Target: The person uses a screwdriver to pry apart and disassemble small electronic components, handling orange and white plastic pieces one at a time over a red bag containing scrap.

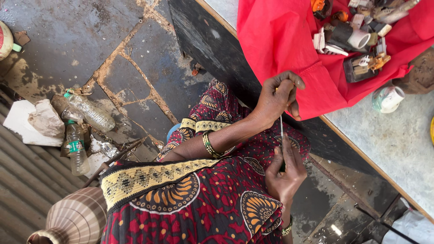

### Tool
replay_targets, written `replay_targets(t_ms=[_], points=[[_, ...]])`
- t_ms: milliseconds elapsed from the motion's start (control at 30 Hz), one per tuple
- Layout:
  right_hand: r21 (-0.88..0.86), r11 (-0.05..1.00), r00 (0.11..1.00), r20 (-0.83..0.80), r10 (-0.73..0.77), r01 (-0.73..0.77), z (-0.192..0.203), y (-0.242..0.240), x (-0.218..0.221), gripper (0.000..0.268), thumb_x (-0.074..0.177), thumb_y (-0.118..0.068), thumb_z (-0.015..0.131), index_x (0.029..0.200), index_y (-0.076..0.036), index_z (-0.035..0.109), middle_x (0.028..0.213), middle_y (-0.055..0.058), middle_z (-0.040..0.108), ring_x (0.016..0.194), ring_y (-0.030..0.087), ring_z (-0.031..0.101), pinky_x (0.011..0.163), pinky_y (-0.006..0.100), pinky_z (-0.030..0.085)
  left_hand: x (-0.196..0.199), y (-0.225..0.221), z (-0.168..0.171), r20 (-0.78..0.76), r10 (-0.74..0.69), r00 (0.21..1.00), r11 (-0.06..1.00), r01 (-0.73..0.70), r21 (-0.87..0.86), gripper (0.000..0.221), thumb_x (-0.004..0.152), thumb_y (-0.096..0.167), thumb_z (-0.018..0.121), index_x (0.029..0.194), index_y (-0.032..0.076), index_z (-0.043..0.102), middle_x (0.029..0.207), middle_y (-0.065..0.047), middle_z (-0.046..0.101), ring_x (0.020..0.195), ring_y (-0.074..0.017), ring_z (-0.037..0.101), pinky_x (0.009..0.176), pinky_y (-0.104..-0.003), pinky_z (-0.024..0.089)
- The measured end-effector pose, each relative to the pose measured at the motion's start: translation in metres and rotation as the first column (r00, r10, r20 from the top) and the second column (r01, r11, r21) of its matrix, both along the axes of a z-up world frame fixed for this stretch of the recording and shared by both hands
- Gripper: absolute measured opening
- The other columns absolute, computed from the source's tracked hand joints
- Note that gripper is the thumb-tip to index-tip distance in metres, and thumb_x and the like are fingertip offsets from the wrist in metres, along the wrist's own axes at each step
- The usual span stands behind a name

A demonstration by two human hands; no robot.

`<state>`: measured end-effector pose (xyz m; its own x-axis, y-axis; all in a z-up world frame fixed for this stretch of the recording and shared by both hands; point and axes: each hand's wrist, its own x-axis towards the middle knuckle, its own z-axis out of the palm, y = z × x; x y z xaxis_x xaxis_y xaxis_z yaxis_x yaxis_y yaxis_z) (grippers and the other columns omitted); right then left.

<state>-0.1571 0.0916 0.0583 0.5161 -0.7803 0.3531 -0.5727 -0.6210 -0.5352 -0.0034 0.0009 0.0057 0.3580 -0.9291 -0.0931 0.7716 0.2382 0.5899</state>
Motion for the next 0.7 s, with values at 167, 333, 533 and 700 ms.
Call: replay_targets(t_ms=[167, 333, 533, 700], points=[[-0.068, 0.995, 0.990, -0.116, -0.077, 0.069, -0.002, 0.000, 0.005, 0.048, 0.090, 0.009, 0.067, 0.137, 0.000, 0.066, 0.093, 0.017, 0.068, 0.075, 0.028, 0.070, 0.061, 0.041, 0.054, 0.002, -0.001, -0.003, 0.024, 0.026, 0.999, 0.999, -0.027, 0.026, 0.031, 0.106, 0.011, 0.033, 0.101, -0.004, 0.059, 0.058, 0.002, 0.039, 0.046, -0.0157, 0.063, 0.047, -0.035, 0.062], [-0.038, 0.998, 0.998, -0.040, -0.051, 0.049, -0.012, -0.006, -0.010, 0.043, 0.092, 0.007, 0.069, 0.135, -0.002, 0.068, 0.095, 0.013, 0.068, 0.078, 0.021, 0.070, 0.059, 0.035, 0.054, 0.006, -0.004, -0.007, -0.024, 0.027, 0.999, 0.999, -0.026, 0.026, 0.029, 0.107, 0.012, 0.033, 0.103, -0.003, 0.058, 0.058, 0.000, 0.044, 0.050, -0.0183, 0.067, 0.053, -0.039, 0.065], [0.773, 0.548, 0.762, 0.553, -0.338, -0.319, -0.042, -0.029, -0.029, 0.038, 0.099, -0.006, 0.066, 0.136, 0.002, 0.063, 0.096, 0.012, 0.067, 0.069, 0.012, 0.059, 0.051, 0.025, 0.044, 0.009, 0.000, -0.010, -0.198, -0.053, 0.979, 0.998, 0.057, 0.014, 0.030, 0.110, 0.014, 0.032, 0.106, 0.000, 0.059, 0.065, -0.003, 0.050, 0.061, -0.0190, 0.069, 0.064, -0.043, 0.067], [0.670, 0.135, 0.538, 0.686, -0.490, -0.730, -0.054, -0.038, -0.040, 0.040, 0.111, -0.015, 0.059, 0.141, 0.011, 0.055, 0.084, 0.016, 0.060, 0.057, 0.011, 0.052, 0.049, 0.026, 0.042, 0.003, 0.002, -0.012, -0.156, -0.007, 0.988, 0.995, -0.009, -0.101, 0.029, 0.111, 0.011, 0.033, 0.108, -0.001, 0.059, 0.066, -0.003, 0.050, 0.060, -0.0199, 0.069, 0.062, -0.041, 0.066]])
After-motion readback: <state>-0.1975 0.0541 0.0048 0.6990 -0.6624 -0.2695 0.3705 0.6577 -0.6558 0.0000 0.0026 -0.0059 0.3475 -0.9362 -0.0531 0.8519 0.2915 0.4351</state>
